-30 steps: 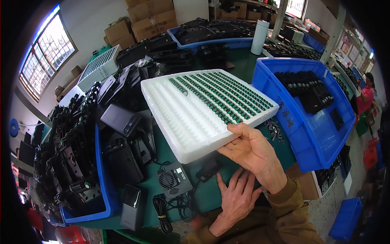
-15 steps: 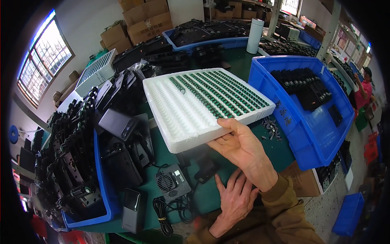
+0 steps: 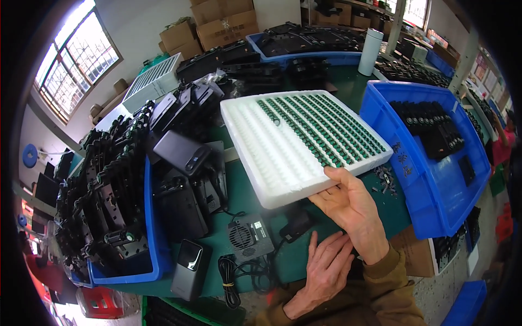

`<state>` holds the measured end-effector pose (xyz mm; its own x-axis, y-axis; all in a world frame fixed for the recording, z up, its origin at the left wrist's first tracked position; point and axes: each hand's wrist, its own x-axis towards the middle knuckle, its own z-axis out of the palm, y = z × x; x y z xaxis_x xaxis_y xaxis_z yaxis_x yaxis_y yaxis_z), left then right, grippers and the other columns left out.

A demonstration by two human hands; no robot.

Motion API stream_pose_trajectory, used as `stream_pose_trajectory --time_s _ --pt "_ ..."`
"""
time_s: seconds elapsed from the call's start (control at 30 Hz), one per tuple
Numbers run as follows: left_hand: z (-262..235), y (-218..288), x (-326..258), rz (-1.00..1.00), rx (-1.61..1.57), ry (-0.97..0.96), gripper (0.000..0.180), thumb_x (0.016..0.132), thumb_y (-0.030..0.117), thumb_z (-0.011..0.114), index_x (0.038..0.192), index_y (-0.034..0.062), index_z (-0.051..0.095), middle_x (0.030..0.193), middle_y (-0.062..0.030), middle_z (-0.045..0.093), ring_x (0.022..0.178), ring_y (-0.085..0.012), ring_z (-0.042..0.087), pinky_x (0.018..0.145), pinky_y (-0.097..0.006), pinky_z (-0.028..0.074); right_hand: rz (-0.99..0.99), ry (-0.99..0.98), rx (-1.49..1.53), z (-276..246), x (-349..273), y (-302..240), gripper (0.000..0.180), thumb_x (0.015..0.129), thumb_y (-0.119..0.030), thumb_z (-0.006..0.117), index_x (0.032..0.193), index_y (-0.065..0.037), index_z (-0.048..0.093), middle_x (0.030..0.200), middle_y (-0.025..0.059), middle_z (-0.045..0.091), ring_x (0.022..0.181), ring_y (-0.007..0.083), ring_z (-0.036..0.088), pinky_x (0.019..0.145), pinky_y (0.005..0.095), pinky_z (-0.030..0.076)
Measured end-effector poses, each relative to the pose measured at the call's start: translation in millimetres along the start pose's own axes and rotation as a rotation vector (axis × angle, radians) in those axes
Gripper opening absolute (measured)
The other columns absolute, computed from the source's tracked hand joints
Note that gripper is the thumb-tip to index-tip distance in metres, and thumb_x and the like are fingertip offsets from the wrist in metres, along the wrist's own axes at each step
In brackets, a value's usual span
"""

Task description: The person assembles small electronic components into plastic housings by hand, taking the components from a foam tray and the housings from a storage crate on a factory workbench.

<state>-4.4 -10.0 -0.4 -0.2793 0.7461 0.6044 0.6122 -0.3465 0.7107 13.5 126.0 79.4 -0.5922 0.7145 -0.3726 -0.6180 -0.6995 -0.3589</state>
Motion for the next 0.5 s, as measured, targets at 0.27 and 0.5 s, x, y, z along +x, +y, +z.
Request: stream_pose_trajectory --time_s 0.27,0.5 --pt "-31 13 12 0.089 0.210 0.151 0.029 0.075 -0.002 0.071 0.104 0.0008 0.072 0.109 -0.0123 0.068 0.099 -0.0300 0.065 0.097 -0.046 0.045 -0.023 -0.035 0.000 -3 -1 -10 0.045 0.089 0.000 0.063 0.129 0.007 0.044 0.132 0.0260 0.052 0.130 0.0379 0.049 0.114 0.0541 0.040" --pt "-57 7 37 -0.110 0.478 0.112 0.044 0.071 0.000 0.074 0.115 -0.0021 0.066 0.134 -0.0219 0.052 0.123 -0.0420 0.048 0.103 -0.049 0.040 -0.011 -0.007 -0.015 -8 0 -14 0.044 0.089 0.002 0.063 0.128 0.005 0.044 0.133 0.0253 0.050 0.131 0.0379 0.048 0.114 0.0566 0.038"
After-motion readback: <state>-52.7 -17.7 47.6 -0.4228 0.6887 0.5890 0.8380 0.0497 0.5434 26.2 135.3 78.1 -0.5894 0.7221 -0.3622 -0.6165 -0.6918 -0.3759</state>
